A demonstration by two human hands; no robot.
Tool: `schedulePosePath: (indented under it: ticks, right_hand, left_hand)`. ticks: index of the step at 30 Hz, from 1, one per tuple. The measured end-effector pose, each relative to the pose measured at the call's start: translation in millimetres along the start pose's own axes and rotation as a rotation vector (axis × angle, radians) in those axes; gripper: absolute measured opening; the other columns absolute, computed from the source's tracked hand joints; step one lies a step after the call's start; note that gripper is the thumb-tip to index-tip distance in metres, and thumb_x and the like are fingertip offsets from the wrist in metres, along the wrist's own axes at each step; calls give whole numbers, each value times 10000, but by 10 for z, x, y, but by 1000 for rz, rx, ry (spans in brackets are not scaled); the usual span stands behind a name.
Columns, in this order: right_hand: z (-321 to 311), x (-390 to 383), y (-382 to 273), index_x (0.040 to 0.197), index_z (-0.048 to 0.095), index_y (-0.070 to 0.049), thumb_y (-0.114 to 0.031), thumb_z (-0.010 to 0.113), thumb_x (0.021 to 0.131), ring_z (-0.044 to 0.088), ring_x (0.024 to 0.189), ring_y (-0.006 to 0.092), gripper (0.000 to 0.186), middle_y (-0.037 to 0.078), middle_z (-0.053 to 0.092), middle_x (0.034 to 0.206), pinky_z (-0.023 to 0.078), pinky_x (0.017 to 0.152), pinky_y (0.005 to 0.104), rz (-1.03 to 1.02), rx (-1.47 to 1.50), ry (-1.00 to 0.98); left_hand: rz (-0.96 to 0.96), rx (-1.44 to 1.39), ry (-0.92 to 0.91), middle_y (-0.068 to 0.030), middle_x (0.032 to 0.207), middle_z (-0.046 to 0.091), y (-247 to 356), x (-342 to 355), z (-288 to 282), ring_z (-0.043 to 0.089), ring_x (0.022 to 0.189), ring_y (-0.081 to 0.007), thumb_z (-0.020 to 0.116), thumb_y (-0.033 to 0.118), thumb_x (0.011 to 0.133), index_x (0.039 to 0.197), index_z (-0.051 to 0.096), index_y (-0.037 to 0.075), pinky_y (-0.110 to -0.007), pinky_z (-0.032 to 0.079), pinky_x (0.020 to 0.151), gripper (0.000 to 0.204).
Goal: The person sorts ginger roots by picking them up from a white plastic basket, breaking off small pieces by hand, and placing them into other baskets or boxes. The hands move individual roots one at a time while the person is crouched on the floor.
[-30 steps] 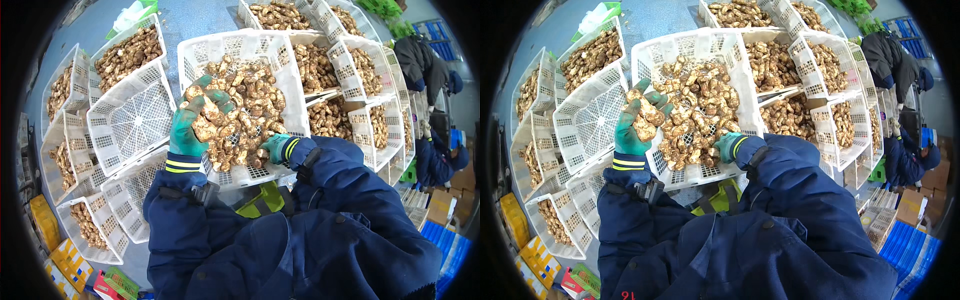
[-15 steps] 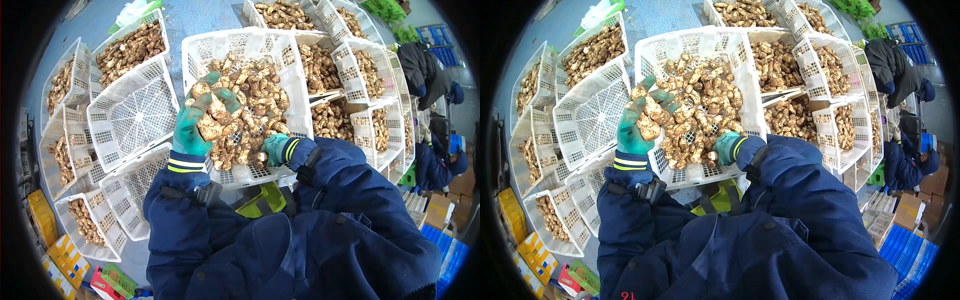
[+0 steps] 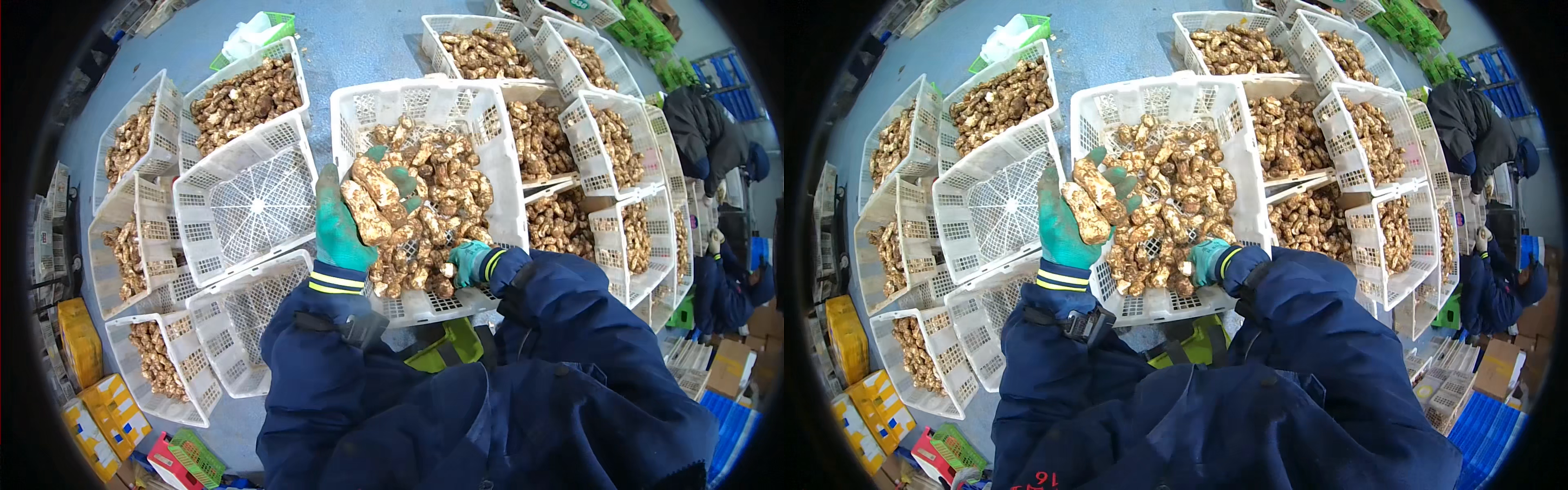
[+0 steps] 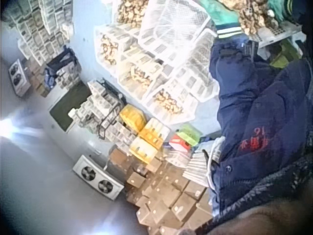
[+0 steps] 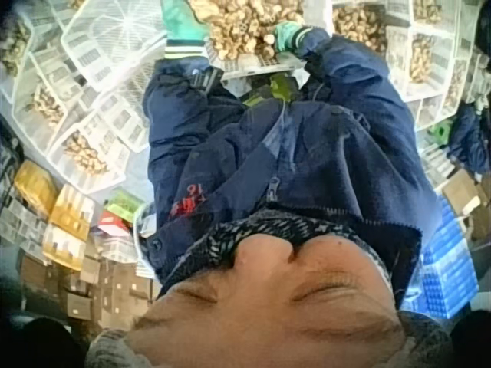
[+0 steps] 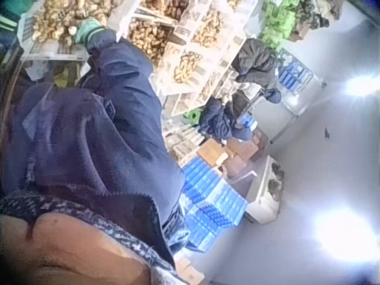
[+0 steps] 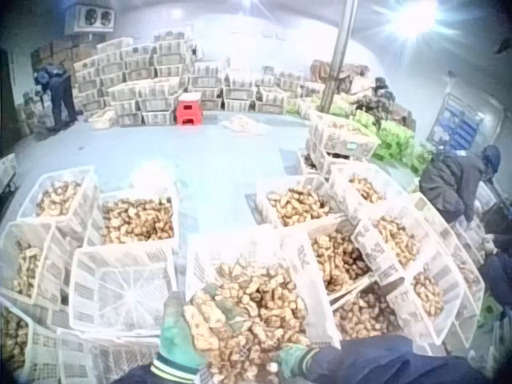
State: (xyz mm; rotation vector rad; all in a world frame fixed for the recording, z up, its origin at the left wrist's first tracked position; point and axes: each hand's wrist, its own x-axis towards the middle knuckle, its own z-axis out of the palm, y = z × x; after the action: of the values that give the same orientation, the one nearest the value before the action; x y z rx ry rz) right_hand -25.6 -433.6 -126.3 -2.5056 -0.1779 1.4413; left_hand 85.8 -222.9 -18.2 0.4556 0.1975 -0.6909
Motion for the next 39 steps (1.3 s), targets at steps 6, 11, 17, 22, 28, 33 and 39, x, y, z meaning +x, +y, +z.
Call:
schedulePosePath:
  ticks: [6,11,17,22,28,33,39]
  right_hand:
    - [139,4,30,1026,663,-147,-334,616,692,582,1020,276,385,96,622,1053,461,868,388,15,-224,72]
    - [371,190,9,896,677,-98,-293,607,654,616,902,320,318,151,660,905,490,761,421,-156,-159,278]
    - [228,34,179,1037,642,-83,-382,669,642,558,1035,322,496,156,620,1055,435,897,408,-34,-188,124]
    - [334,51,91,1107,606,-84,-415,688,633,533,1074,328,583,160,582,1137,418,924,407,-22,-244,159]
    - [219,106,-129,1204,567,-104,-413,647,666,488,1172,311,625,149,512,1265,389,979,386,4,-276,28]
    - [314,111,153,1281,496,-110,-442,635,677,437,1233,302,703,139,458,1335,362,1003,408,99,-283,47]
    - [226,7,-49,1148,581,-79,-419,627,686,526,1111,328,575,169,546,1201,411,937,408,72,-224,63]
  left_hand:
    - [51,96,-63,-171,1117,585,-100,115,-64,575,1018,-348,479,465,894,1313,410,41,-495,473,883,600]
    - [179,43,-310,-124,996,600,64,-130,-200,596,921,-250,567,154,833,1290,434,40,-400,492,864,490]
    - [676,-47,53,-133,991,597,803,-797,-71,607,884,-253,547,359,891,1249,451,63,-424,527,797,474]
    - [738,-126,54,-132,970,606,2112,-2330,-1307,613,845,-281,558,406,844,1077,545,51,-423,546,762,425]
    - [1119,336,1356,-64,864,627,3394,-4288,-2182,599,691,-192,443,455,901,1027,573,91,-307,473,576,407]
    - [843,203,899,-10,642,517,2546,-3387,-2071,456,473,-106,482,446,910,929,541,83,-207,365,424,368]
    - [421,52,938,-13,601,467,1356,-2310,-2521,437,491,-138,524,416,903,842,553,51,-257,428,486,371]
